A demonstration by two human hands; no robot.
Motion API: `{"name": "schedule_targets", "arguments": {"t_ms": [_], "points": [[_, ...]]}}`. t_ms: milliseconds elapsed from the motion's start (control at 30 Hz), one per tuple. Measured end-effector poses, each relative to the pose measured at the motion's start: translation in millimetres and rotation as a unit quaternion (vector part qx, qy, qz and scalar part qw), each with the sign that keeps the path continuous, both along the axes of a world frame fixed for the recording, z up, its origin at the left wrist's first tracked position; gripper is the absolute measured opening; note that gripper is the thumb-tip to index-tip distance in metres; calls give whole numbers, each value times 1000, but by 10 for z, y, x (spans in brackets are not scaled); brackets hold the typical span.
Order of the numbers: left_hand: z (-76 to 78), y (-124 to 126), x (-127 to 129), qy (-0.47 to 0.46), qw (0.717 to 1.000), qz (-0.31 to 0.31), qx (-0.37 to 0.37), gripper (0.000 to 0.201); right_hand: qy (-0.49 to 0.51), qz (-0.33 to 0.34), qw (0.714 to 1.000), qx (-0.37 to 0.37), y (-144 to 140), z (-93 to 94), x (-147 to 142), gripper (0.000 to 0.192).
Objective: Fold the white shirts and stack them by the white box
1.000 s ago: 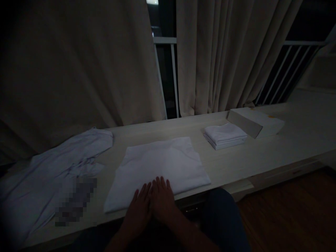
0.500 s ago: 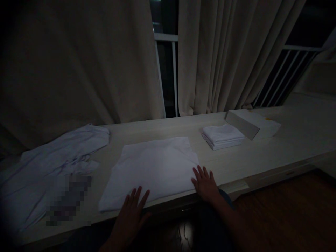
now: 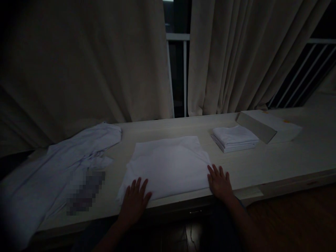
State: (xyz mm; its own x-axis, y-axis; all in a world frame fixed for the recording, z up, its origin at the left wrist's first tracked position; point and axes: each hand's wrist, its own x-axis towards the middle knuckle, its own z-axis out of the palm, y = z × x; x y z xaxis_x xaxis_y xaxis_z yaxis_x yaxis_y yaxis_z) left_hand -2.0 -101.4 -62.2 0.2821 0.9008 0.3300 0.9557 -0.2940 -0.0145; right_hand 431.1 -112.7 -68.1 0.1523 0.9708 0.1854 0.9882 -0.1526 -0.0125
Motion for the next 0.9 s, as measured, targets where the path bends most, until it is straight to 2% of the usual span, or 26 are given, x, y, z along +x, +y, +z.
{"name": "schedule_targets", "arguments": {"t_ms": [133,200,267,400,500,600,667,800,900], "points": [[0,5,88,-17,1000,-2,10,63,-32,-17,999,32,-5,61,-21,54],[3,7,91,-23,1000,-5,12,63,-46,6,998,52,4,149,-152,55],[4,5,90,-26,1000,-3,12,63,-43,58,996,50,67,264,-384,57],[26,-14,112,-34,999,6,10,63,-10,162,986,22,454,489,-998,64],[65,-37,131,-41,999,12,4,61,16,187,982,-4,921,576,-1372,67],[100,-63,129,-52,998,15,-5,62,39,179,982,-48,1331,533,-1575,70],[111,-78,119,-64,998,13,-12,63,47,162,984,-63,1488,443,-1630,70],[102,-85,114,-94,995,12,-17,63,37,143,987,-59,1557,266,-1636,70],[96,-74,121,-121,992,7,-13,62,31,142,987,-64,1552,224,-1624,69]]}}
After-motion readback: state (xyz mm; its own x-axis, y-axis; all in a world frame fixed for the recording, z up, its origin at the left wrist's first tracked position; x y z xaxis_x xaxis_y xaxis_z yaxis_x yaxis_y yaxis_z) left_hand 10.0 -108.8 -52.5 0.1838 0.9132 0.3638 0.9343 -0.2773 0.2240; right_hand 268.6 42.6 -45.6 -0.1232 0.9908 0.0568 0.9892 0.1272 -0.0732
